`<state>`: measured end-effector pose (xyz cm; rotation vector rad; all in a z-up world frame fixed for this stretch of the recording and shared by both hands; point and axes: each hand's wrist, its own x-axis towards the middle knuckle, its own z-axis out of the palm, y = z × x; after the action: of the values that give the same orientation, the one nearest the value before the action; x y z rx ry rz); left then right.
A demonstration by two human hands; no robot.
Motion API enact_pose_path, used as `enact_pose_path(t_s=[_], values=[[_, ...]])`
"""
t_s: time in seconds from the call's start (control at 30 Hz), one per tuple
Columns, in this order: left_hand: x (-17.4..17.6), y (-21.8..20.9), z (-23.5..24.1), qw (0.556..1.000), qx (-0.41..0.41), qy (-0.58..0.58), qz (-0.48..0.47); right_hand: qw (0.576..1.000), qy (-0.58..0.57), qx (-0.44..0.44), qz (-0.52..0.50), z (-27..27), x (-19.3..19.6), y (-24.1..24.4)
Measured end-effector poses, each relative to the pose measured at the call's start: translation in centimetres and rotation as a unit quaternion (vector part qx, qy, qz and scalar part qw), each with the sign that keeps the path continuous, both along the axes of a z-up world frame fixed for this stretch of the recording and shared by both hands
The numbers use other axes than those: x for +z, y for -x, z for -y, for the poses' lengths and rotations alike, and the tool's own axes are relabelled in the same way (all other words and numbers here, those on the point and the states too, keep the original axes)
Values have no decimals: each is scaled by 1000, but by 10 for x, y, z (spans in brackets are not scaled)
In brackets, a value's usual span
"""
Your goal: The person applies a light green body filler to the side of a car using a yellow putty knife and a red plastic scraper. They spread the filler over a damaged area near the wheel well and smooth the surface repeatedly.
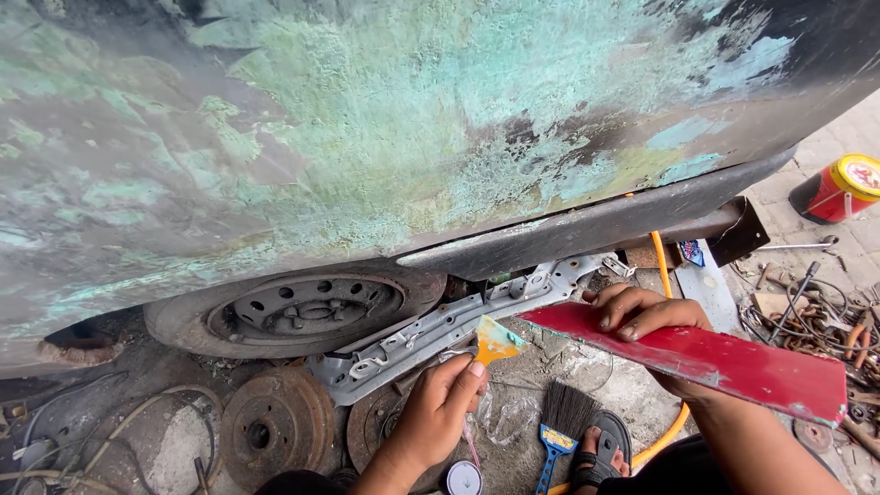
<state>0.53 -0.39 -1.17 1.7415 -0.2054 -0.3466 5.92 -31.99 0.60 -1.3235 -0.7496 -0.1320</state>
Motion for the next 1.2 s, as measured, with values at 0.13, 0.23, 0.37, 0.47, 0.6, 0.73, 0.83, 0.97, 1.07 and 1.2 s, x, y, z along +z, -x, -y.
enact_pose_path(t_s=[0.13, 0.23, 0.37, 0.47, 0.6, 0.73, 0.83, 0.97, 1.07, 1.2], values=[[0, 1, 3, 1000, -13, -6, 16, 986, 60, 133, 80, 29, -24, -28], [2, 2, 4, 998, -25, -19, 47, 982, 52, 159, 87, 19, -18, -26], [3, 2, 3, 996, -28, -64, 49, 980, 82, 155, 89, 10, -6, -22], [2, 1, 3, 996, -30, -62, 53, 978, 93, 161, 90, 7, 0, -22], [-4, 1, 3, 996, -43, -54, 60, 974, 104, 180, 95, 9, -2, -25], [-5, 3, 4, 995, -66, -38, 72, 979, 105, 160, 61, 0, 6, -18], [-2, 5, 5, 992, -78, -59, 78, 975, 109, 183, 59, -1, 7, -17], [2, 8, 7, 990, -98, -59, 87, 975, 131, 174, 50, -5, 11, -16], [8, 10, 8, 987, -105, -60, 103, 970, 143, 189, 53, -4, 11, -20], [20, 13, 4, 989, -105, -29, 101, 967, 177, 177, 56, -5, 6, -23]])
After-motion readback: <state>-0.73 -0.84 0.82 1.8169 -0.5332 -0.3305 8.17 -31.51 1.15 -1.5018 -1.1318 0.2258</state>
